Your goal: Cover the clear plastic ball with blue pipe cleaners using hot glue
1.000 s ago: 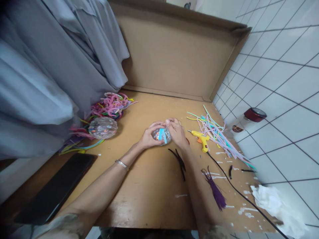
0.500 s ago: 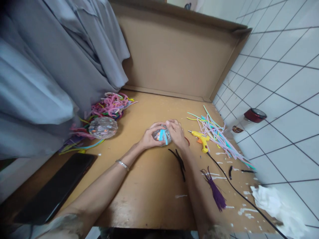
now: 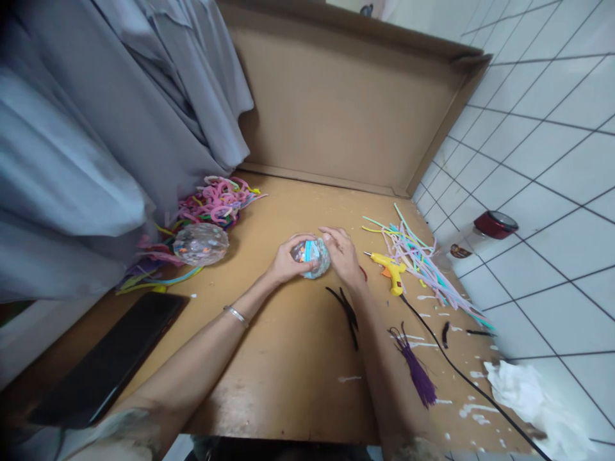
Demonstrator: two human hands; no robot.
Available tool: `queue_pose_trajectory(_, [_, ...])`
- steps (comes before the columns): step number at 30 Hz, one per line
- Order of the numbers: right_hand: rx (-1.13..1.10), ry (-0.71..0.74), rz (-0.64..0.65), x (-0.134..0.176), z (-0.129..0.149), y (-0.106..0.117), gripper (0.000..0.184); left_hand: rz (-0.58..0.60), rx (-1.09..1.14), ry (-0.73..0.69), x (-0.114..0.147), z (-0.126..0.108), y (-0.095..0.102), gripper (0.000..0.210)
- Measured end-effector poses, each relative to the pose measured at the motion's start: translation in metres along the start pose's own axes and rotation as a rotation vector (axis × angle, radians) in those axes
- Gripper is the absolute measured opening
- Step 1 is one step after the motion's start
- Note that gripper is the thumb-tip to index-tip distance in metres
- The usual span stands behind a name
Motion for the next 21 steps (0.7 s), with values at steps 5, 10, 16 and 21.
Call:
queue_pose_trajectory(5, [0.029, 0.071, 0.016, 0.002, 0.002, -0.003, 0.031, -0.017, 0.019, 0.090, -0.001, 0.005, 0.000, 0.053])
queue_pose_trajectory(10, [0.057, 0.147, -0.007, 0.003, 0.009, -0.004, 0.020, -0.021, 0.018, 0.135, -0.001, 0.003, 0.000, 0.053])
queue_pose_trajectory(16, [0.209, 0.222, -0.014, 0.006, 0.016, -0.006, 0.022, -0.015, -0.019, 0.122, -0.003, -0.003, -0.001, 0.049])
queue_pose_trajectory(21, [0.506, 0.280, -0.111, 0.011, 0.021, -0.007, 0.027, -0.007, -0.050, 0.083, -0.004, -0.006, -0.004, 0.050])
Point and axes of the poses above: each hand's wrist, its own x-axis away from the middle knuckle, its own y-axis out of the back of the hand, z = x × y, the point moved 7 cm from there along -x, towards the middle knuckle, and after that the axes turned 4 degrees about -z, right-handed, at the moved point
